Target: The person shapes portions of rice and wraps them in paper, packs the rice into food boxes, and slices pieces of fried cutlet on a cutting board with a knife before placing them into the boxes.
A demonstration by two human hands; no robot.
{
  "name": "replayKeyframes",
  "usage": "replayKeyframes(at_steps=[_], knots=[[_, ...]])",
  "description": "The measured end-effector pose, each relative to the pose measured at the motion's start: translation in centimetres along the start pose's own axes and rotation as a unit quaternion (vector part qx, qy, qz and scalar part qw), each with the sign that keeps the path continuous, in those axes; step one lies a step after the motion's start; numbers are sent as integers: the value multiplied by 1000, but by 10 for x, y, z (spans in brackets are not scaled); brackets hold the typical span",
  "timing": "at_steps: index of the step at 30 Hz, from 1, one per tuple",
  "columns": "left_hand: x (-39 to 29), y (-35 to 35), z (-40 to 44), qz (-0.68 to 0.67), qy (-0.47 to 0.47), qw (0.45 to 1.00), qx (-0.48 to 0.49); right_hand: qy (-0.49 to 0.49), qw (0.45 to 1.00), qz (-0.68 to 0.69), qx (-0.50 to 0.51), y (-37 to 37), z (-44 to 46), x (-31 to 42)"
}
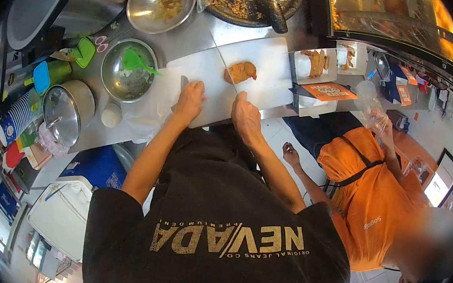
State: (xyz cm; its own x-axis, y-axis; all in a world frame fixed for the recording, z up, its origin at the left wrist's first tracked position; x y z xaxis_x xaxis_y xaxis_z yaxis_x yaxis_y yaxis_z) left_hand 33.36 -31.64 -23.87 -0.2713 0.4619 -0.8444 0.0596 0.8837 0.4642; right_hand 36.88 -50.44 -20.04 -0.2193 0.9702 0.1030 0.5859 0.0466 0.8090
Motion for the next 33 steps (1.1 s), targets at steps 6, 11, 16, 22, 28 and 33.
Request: replayKeyframes(at_steps=[6,11,16,22,28,33], knots=[[-4,1,0,-2,-15,1000,0,-17,1000,-18,13,-4,4,-23],[-2,1,-3,-21,-25,999,-5,7,1000,15,-25,-39,17,-32],[-14,12,4,-39,-15,999,-35,-29,999,27,-19,34,-13,-19],[-170,21,116,-93,-397,913,16,-37,999,10,-19,26,-3,-14],[-115,-54,187,-49,-314,933,171,-75,997,-29,-18,-11,26,-21],[-116,-22,192,-93,-373,922,46,-11,997,55,-53,2,23,-22]])
Point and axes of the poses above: each hand's wrist, its own z-axis towards the middle knuckle, its own y-axis out of the back of the hand, x = y × z, the point moved 8 cm from there along z, towards the middle knuckle, and after that the axes turned 15 degrees about -z, right-handed, at the moved point
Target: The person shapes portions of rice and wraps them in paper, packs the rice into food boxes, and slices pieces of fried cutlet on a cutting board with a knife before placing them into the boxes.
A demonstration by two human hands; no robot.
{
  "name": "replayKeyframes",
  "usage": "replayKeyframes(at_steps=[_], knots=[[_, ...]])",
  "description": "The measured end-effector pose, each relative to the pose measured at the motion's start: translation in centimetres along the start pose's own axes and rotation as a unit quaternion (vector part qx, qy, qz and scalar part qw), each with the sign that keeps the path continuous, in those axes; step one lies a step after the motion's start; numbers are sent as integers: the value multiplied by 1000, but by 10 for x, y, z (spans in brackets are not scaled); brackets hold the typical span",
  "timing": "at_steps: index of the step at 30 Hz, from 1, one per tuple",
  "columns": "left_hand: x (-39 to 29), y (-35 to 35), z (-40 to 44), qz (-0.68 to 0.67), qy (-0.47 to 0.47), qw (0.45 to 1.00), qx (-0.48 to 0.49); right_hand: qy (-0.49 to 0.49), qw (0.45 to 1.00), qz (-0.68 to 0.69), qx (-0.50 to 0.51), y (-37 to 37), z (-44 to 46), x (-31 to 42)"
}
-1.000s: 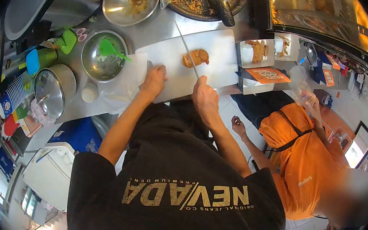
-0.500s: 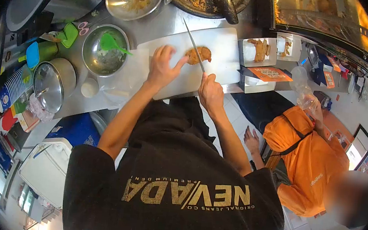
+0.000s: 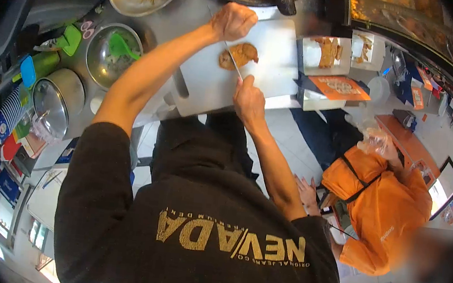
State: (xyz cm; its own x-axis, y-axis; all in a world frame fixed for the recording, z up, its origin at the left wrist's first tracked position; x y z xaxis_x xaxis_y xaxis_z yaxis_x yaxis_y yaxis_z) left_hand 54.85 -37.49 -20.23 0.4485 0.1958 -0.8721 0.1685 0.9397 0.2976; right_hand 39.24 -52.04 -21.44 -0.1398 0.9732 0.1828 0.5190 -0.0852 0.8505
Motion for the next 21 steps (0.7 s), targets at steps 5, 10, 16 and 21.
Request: replayKeyframes(at_steps=[5,10,16,21], knots=[[-16,-4,3,-4,-22,999,-27,-14,999,-32,31,33,-8,-5],[5,-24,-4,58,9,998,4,1,999,-31,10,-3,13,-23],[-21,-27,10,39,-36,998,-20,-15,997,-72,22,42,-6,-22],[4,-52,8,98,-32,993,56,10,998,-49,-32,3,14,-40]])
Point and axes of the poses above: each hand's wrist, its own z-axis towards the middle knuckle, its own y-axis out of the back of the hand, x = y × z, the point moved 8 cm from there along z, towards the middle knuckle, and after that the axes turned 15 degrees about -z, right-handed, at the moved point
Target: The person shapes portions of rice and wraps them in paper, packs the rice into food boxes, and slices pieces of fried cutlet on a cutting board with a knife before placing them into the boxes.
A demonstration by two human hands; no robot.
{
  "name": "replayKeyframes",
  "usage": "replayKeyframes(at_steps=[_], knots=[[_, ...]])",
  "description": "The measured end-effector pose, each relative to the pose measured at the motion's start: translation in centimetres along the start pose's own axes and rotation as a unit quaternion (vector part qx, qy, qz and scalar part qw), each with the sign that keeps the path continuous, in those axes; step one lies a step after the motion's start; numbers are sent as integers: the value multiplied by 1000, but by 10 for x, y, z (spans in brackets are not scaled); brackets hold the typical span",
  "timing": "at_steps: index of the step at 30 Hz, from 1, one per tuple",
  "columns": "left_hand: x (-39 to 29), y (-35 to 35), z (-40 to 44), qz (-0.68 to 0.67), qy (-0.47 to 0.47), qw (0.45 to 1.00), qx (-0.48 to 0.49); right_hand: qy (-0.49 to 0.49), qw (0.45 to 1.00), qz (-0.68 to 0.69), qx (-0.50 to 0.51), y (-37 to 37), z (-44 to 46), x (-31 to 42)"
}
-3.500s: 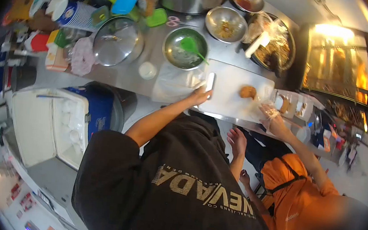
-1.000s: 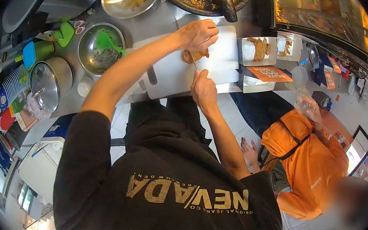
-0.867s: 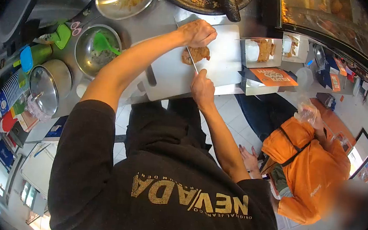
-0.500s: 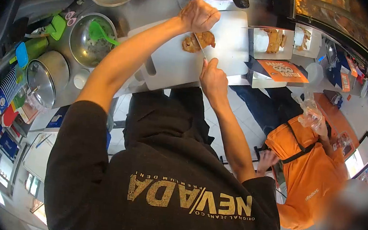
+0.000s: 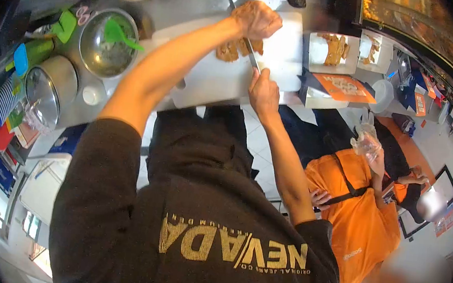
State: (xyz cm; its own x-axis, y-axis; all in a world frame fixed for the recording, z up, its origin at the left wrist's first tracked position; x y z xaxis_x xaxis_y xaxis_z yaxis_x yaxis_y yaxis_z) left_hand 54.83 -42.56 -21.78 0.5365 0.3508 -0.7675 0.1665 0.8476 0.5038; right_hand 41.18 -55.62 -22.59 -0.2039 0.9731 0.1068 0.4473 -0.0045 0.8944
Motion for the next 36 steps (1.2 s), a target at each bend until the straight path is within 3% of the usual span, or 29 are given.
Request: replayKeyframes(at_steps=[1,3,6,9,12,13,15,19,22,24,26,28,30,31,34,36], knots=[[-7,-1,1,43,-23,998,27,3,1000,-5,15,4,-15,0],[-26,19,7,14,-67,997,-38,19,1000,-11,17,30,-12,6],[-27,19,22,-53,-19,996,-65,-20,997,-26,72,47,-14,-5],[5,-8,8,-58,61,996,-21,-41,996,-15,83,5,-5,-19],[8,-21,12,-4,23,999,43,-26,998,-3,50,-1,7,-18],[-9,-17,14,61,-39,995,66,-33,997,-9,65,3,-12,-22],[-25,15,18,4,-33,998,-53,-25,998,-18,52,30,-6,-16],[-133,161,-15,-52,-24,962,-268,-23,999,19,26,116,-50,6],[-168,219,-105,-50,40,932,-355,-35,991,111,-72,147,-40,36],[-182,231,-176,-80,169,902,-388,-26,982,111,-149,164,-5,61],[-194,225,-249,-13,286,882,-374,-17,968,64,-244,173,44,83],[-211,221,-294,90,336,886,-307,-20,962,-53,-266,186,91,117],[-225,217,-323,155,369,877,-265,-24,961,-105,-254,164,151,120],[-223,217,-337,183,383,872,-244,-45,977,-117,-173,163,162,132],[-190,199,-383,119,448,870,-165,-117,980,-122,-102,151,172,158],[-184,207,-404,145,398,888,-179,-104,967,-195,-128,164,151,186]])
Point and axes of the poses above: each hand's wrist, its own z-axis towards the middle knuckle, its own y-axis out of the back of the hand, x = y × z, the point moved 8 cm from there along z, towards the middle knuckle, and after that the axes turned 15 degrees about -z, right-handed, at the moved point
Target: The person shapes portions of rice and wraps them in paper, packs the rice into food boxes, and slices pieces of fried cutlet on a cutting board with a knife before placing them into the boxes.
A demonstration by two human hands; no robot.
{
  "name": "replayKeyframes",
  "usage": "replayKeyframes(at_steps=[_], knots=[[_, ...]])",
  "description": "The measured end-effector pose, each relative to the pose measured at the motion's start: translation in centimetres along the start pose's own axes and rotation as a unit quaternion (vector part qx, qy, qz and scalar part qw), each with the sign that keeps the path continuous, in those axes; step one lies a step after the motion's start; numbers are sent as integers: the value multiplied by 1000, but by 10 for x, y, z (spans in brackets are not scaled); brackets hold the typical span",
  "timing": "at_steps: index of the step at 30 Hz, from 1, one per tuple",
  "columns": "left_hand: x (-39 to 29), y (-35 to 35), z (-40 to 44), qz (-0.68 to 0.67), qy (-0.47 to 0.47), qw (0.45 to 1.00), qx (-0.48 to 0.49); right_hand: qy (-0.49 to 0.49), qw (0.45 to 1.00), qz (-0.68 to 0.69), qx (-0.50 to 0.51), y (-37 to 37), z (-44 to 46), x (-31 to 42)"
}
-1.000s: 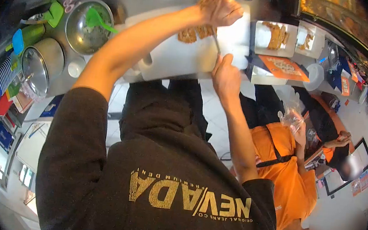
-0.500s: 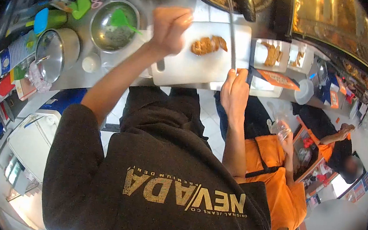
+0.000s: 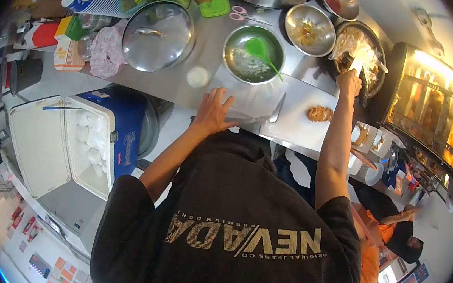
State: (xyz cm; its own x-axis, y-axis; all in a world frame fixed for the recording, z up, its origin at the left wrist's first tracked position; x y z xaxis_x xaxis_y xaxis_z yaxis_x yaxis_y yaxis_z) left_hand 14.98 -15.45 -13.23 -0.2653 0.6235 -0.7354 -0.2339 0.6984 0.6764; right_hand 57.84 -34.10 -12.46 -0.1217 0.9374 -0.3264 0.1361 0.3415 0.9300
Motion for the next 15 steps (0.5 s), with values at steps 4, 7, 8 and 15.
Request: replayKeyframes(at_steps=[4,7,8,15], knots=[[55,26,-18,-37,-23,992,-119,82,981,49,-168,55,-92,35],[66,53,-7,-43,-8,980,-196,256,943,173,-122,12,-195,82],[64,35,2,-54,-55,988,-137,251,950,187,18,-10,-222,105],[49,-45,13,18,-162,981,105,42,897,410,157,-131,-203,159]])
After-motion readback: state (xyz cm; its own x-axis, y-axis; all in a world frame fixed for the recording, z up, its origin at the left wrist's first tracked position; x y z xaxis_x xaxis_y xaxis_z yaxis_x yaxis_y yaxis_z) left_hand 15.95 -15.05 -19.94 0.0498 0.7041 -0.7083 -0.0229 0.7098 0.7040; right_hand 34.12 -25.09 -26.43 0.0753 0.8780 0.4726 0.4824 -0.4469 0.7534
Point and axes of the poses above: each hand's wrist, its own z-axis towards the middle knuckle, its own y-axis out of the back of the hand, x = y × z, the point moved 8 cm from there along z, towards the middle knuckle, and after that the axes turned 15 degrees about -z, right-handed, at the moved point
